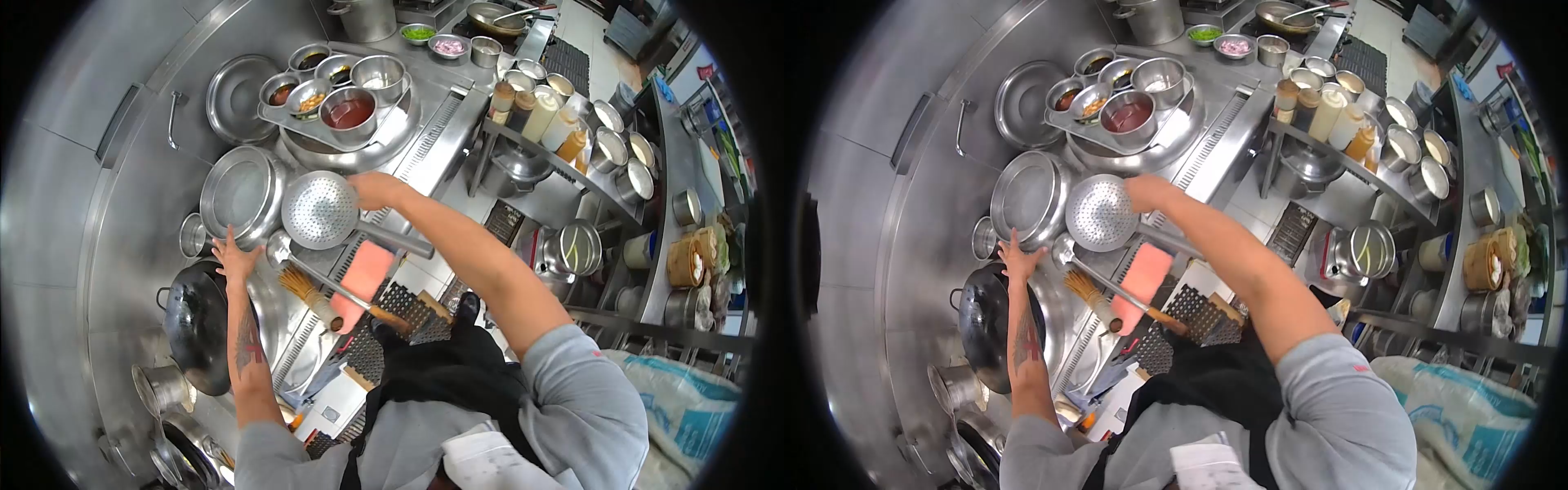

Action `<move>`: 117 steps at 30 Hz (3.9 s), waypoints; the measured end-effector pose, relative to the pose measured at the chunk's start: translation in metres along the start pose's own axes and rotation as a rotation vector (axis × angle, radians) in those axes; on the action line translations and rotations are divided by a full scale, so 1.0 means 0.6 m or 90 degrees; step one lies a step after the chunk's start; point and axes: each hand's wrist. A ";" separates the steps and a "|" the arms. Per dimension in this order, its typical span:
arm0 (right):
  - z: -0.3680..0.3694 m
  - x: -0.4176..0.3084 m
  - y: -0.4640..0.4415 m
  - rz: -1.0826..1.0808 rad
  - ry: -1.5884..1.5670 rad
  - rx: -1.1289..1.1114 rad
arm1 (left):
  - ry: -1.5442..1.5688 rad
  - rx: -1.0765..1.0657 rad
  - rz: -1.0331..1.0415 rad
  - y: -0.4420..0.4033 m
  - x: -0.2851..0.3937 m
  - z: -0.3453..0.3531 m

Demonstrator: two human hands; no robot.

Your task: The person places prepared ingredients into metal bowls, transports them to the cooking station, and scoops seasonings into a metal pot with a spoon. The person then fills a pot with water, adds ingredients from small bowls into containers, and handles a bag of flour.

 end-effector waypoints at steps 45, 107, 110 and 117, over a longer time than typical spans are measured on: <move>-0.397 0.752 0.573 0.445 -0.377 0.503 | 0.971 -0.443 -0.195 -0.182 0.998 0.088; -0.519 1.197 0.120 0.581 -0.225 0.529 | 0.887 -0.502 0.176 -0.331 1.503 0.177; -0.474 1.241 0.105 0.567 -0.330 0.533 | 0.888 -0.477 0.178 -0.335 1.488 0.164; -0.631 1.155 0.190 0.467 -0.658 0.610 | 0.824 -0.329 0.240 -0.364 1.479 0.150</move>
Point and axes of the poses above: each hand's wrist, its own y-axis away from the middle knuckle, its own z-axis out of the palm, x = y × z, and after that the axes turned 2 degrees about -y, right-handed
